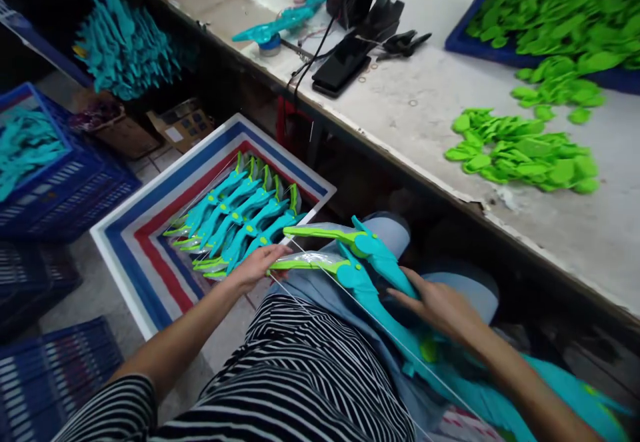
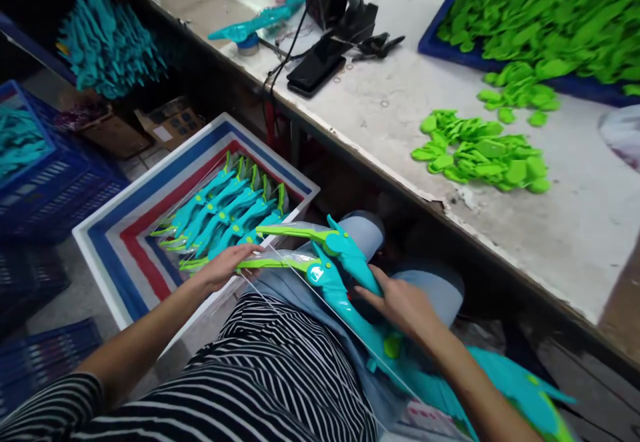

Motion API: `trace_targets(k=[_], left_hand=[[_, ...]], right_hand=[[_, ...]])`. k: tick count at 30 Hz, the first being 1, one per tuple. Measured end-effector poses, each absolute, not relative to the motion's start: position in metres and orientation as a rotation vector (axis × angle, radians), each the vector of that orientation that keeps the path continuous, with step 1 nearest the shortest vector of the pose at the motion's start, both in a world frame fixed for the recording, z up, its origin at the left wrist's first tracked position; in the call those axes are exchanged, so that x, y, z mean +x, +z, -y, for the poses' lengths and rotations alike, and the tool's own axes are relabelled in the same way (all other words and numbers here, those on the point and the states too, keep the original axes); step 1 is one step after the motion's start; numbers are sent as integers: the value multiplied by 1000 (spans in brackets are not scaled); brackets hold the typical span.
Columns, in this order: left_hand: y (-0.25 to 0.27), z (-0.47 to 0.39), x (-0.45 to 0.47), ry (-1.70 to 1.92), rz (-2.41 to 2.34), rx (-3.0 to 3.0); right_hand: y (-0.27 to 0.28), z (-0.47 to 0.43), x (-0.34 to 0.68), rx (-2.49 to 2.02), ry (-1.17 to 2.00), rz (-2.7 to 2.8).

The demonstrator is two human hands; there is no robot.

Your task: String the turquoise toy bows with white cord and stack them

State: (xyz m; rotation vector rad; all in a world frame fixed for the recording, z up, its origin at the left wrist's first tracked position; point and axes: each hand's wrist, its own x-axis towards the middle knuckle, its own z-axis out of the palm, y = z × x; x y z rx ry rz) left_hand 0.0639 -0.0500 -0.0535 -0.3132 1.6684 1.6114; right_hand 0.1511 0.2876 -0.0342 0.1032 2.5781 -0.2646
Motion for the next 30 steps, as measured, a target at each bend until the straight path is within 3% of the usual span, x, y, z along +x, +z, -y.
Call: trace_targets(k=[5, 14, 19, 22, 30], left_hand=[[-61, 45, 59, 1479, -1796, -53], [-60, 47, 4, 1195, -1799, 191], [-38, 36, -7, 1107, -1889, 218], [-38, 24, -14, 1275, -1993, -76], [-51, -14, -32, 1558, -1595, -468]], right_hand=[[-29, -302, 115, 122, -43, -2614], [-72, -291, 125, 63, 230, -2894], [-74, -290, 130, 83, 214, -2957], [-75, -294, 128, 57, 198, -3038], [-69, -298, 134, -2, -169, -3301]])
